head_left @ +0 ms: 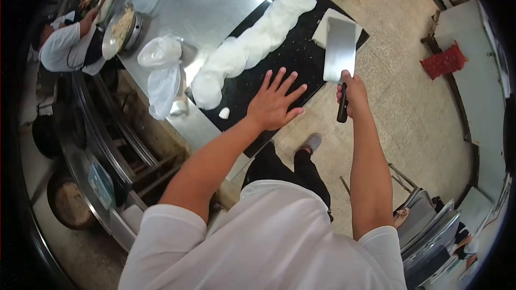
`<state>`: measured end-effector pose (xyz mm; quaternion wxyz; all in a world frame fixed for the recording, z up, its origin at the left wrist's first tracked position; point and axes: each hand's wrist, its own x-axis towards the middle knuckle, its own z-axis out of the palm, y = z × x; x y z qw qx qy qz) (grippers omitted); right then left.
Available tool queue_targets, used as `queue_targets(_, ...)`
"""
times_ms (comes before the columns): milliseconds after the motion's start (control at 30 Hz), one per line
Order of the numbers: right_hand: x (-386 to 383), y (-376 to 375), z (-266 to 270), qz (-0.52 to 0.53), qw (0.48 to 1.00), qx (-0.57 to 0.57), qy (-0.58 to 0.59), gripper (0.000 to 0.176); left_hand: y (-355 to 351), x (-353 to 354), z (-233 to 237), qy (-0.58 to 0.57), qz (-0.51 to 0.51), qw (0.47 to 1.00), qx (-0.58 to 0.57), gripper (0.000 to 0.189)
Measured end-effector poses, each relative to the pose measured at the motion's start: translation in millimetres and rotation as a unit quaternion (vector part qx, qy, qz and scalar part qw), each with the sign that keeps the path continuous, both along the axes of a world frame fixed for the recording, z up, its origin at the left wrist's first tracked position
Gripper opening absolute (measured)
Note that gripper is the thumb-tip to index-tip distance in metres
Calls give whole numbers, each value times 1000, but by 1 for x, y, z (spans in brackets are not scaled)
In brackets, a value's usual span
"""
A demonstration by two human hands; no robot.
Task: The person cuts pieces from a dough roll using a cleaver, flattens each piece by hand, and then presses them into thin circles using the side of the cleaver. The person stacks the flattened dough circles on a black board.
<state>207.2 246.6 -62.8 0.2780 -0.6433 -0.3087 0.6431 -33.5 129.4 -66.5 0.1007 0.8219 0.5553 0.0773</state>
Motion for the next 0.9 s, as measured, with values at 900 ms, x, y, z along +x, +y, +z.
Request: queue_targets(900,-13,-169,23,478,846,-10,-234,80,-13,1,-22,-104,-282,951,-79,72)
